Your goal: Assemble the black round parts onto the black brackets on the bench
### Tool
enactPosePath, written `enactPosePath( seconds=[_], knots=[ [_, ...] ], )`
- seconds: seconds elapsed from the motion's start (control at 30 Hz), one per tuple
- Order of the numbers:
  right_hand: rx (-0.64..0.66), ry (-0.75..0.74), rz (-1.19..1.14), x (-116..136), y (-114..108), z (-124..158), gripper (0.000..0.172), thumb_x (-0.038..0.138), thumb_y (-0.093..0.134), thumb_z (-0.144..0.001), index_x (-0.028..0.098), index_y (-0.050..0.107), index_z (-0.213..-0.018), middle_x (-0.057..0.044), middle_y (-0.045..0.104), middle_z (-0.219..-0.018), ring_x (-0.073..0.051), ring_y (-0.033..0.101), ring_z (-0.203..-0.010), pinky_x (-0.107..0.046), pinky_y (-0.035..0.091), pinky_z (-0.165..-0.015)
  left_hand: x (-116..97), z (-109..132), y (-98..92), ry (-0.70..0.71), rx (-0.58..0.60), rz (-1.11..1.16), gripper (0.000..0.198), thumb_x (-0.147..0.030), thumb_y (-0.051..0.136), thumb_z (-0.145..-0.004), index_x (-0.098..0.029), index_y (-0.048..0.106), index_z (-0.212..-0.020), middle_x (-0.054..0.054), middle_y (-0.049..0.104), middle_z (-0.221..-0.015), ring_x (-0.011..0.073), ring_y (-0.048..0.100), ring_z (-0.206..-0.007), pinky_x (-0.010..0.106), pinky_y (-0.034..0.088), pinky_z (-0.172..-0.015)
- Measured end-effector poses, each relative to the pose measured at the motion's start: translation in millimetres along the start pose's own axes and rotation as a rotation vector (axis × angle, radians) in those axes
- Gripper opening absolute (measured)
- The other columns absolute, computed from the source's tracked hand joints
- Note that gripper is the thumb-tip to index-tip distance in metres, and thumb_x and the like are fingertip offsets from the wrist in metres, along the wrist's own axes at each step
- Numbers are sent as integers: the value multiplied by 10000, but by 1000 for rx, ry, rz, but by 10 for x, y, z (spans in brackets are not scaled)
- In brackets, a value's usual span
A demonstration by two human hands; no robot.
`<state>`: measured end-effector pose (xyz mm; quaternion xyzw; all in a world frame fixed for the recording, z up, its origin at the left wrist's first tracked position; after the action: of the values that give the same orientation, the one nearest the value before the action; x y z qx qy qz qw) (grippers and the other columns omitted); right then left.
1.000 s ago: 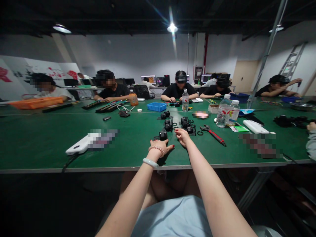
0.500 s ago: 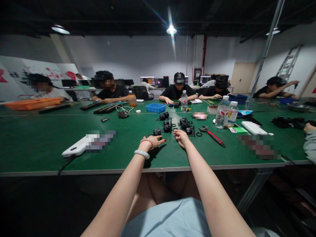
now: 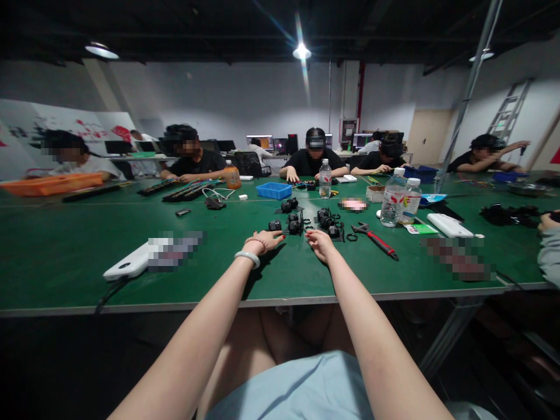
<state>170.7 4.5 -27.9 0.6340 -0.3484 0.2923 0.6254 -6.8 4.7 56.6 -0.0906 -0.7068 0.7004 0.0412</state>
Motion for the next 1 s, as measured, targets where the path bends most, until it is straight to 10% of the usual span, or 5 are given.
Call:
enactPosePath(
  seconds=[1.0],
  knots=[
    [-98, -200, 337, -14, 5, -193, 199, 181, 461, -573, 154, 520, -762, -37, 599, -748, -130, 560, -719, -289, 430, -674, 340, -1017, 404, 154, -41, -108, 475, -532, 200, -754, -365, 348, -1173, 16, 491, -1165, 234, 405, -1096, 489, 143, -945]
  ],
)
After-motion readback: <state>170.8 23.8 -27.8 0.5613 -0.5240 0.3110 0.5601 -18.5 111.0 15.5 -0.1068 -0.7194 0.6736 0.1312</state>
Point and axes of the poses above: each hand's wrist, its own z-axis away from the middle knuckle, its own y-axis out of the palm, x = y × z, the point moved 3 cm from there along -z, towards the middle knuckle
